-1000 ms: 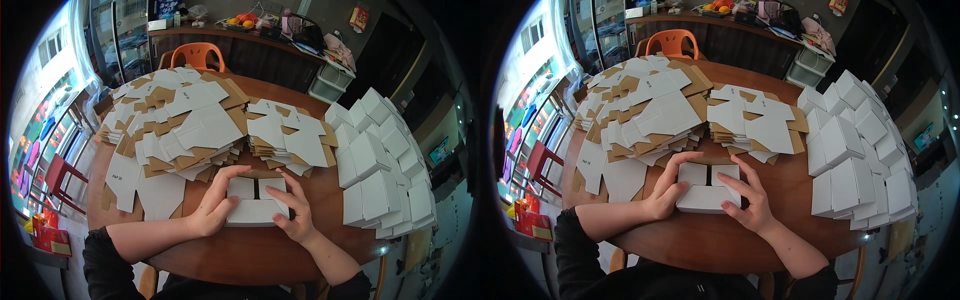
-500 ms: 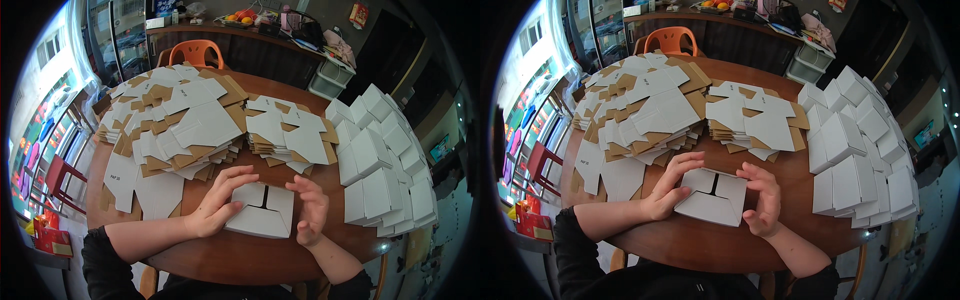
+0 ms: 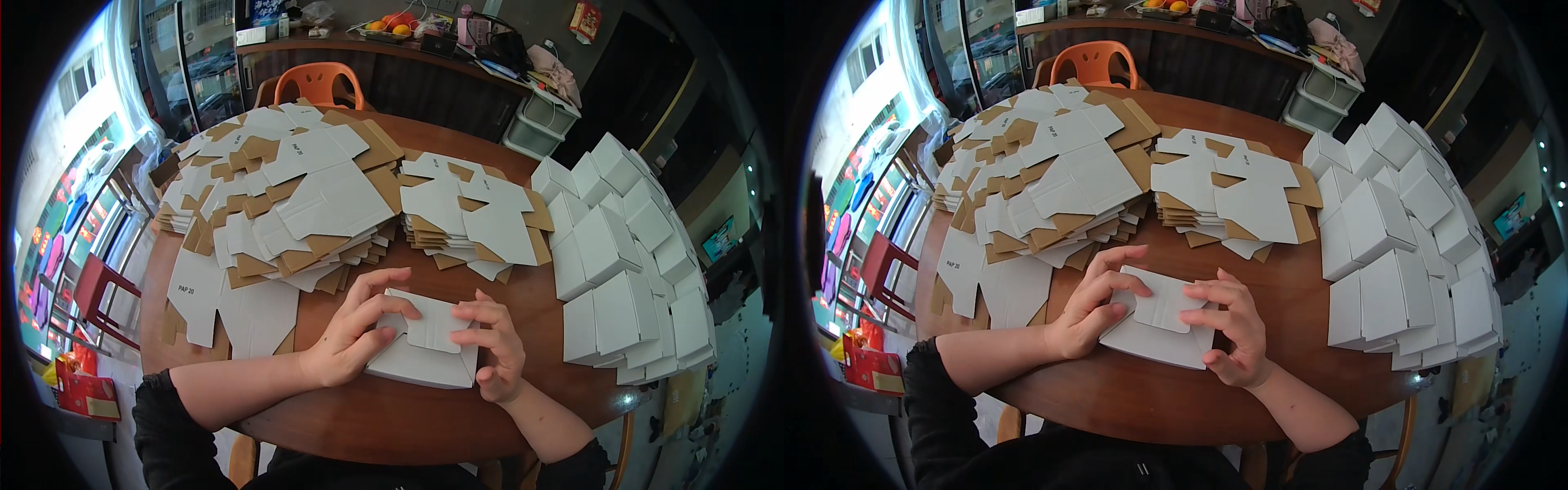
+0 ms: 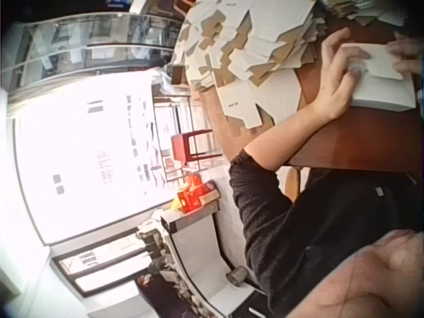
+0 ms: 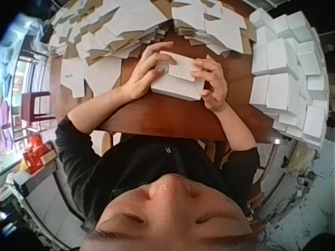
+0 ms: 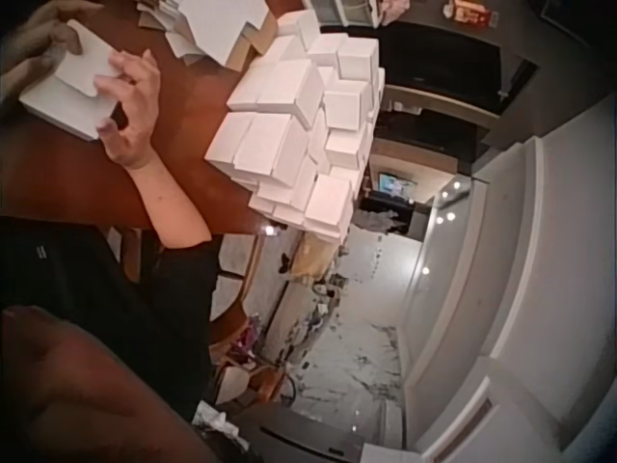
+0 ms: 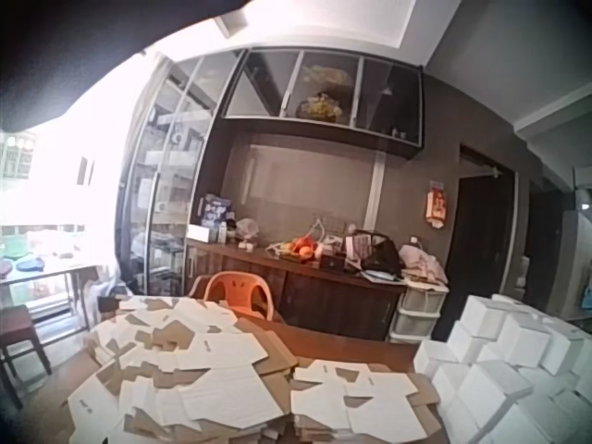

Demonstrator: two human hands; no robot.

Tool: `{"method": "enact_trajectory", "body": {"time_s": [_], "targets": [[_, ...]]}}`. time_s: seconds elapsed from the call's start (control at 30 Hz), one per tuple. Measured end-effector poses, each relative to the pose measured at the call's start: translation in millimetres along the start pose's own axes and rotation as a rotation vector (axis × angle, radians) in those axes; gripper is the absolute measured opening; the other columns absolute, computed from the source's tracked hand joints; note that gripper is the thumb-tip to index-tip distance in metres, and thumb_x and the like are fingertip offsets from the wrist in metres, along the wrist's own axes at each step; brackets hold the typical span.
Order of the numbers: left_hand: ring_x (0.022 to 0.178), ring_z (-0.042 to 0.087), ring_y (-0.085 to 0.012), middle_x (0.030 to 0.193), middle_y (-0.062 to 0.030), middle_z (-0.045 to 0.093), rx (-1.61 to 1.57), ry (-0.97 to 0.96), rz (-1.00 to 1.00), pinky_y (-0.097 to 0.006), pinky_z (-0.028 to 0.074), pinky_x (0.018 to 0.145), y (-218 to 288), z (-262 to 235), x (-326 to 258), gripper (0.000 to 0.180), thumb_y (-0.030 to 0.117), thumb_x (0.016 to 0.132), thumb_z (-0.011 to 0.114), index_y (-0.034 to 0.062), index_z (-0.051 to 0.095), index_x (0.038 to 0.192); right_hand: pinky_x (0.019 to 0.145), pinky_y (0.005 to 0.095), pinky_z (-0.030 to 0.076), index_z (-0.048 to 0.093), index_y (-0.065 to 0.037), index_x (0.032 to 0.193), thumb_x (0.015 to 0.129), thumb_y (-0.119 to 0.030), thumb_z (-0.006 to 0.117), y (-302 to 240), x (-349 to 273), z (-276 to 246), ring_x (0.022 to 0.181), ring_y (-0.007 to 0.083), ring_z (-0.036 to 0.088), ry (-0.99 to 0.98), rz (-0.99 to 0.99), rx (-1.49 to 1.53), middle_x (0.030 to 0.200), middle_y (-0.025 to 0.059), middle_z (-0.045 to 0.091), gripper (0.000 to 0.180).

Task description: The person assembles small white cardboard boxes by hand. They pick up flat, pre-cut cardboard sheets, fold the sides and flaps along pre-scored lines, and interlock the tabs to form a closed box. The finished boxes are stacked on the right side of the table.

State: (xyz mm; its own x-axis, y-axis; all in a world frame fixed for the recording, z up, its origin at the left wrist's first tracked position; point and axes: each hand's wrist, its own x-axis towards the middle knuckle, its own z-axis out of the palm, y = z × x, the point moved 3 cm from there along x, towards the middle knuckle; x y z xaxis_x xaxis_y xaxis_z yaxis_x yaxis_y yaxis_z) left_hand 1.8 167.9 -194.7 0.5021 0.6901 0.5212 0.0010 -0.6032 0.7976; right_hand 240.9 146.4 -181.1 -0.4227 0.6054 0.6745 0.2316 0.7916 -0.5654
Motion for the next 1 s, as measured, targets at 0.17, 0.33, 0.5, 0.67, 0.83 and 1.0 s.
{"method": "enact_trajectory", "body": {"time_s": [0.17, 0.33, 0.5, 0.67, 0.83, 1.0], "targets": [[0.135, 0.040, -0.0331, 0.153, -0.0213, 0.031, -0.030, 0.038, -0.008, -0.048, 0.029, 0.113, -2, 1, -2, 0.033, 0.027, 0.100, 0.047, 0.0038, 0.061, 0.119, 0.114, 0.0535, 0.030, 0.076, -0.015, 0.111, 0.099, -0.061, 0.048, -7, 4, 2, 0.119, 0.0311, 0.059, -0.025, -0.017, -0.029, 0.129, 0.0146, 0.060, 0.055], [0.137, 0.037, -0.0336, 0.153, -0.0214, 0.030, -0.021, 0.017, -0.024, -0.049, 0.029, 0.114, 2, 0, -2, 0.035, 0.030, 0.102, 0.047, 0.0032, 0.063, 0.117, 0.115, 0.0545, 0.028, 0.080, -0.019, 0.106, 0.099, -0.063, 0.048, -6, 3, 2, 0.124, 0.0295, 0.054, -0.056, 0.011, -0.053, 0.133, 0.0148, 0.057, 0.054], [0.140, 0.034, -0.0361, 0.153, -0.0227, 0.031, 0.003, 0.036, 0.023, -0.051, 0.027, 0.115, 2, -1, -2, 0.034, 0.031, 0.100, 0.051, 0.0043, 0.066, 0.114, 0.115, 0.0557, 0.027, 0.080, -0.020, 0.105, 0.098, -0.065, 0.045, -3, 2, 4, 0.129, 0.0291, 0.048, -0.065, 0.056, -0.035, 0.138, 0.0157, 0.054, 0.057], [0.138, 0.039, -0.0398, 0.150, -0.0242, 0.040, 0.260, 0.007, 0.188, -0.060, 0.023, 0.116, 12, -5, -7, 0.031, 0.038, 0.089, 0.064, 0.0121, 0.076, 0.103, 0.116, 0.0560, 0.026, 0.080, -0.020, 0.105, 0.099, -0.067, 0.042, -2, 3, 4, 0.131, 0.0291, 0.048, -0.062, 0.042, -0.052, 0.140, 0.0158, 0.053, 0.061], [0.132, 0.048, -0.0379, 0.142, -0.0190, 0.053, 0.371, 0.088, 0.257, -0.062, 0.017, 0.117, 20, -3, -5, 0.030, 0.043, 0.083, 0.070, 0.0154, 0.078, 0.093, 0.116, 0.0562, 0.026, 0.080, -0.021, 0.105, 0.099, -0.068, 0.039, -4, 2, 4, 0.131, 0.0290, 0.048, -0.065, 0.023, -0.098, 0.140, 0.0159, 0.052, 0.063], [0.125, 0.054, -0.0300, 0.127, -0.0082, 0.064, 0.478, 0.130, 0.356, -0.060, 0.016, 0.120, 30, 6, -8, 0.026, 0.040, 0.075, 0.081, 0.0176, 0.077, 0.087, 0.115, 0.0562, 0.026, 0.080, -0.021, 0.106, 0.098, -0.071, 0.037, -7, 4, 2, 0.130, 0.0301, 0.048, -0.066, 0.008, -0.138, 0.141, 0.0164, 0.051, 0.066]]}}
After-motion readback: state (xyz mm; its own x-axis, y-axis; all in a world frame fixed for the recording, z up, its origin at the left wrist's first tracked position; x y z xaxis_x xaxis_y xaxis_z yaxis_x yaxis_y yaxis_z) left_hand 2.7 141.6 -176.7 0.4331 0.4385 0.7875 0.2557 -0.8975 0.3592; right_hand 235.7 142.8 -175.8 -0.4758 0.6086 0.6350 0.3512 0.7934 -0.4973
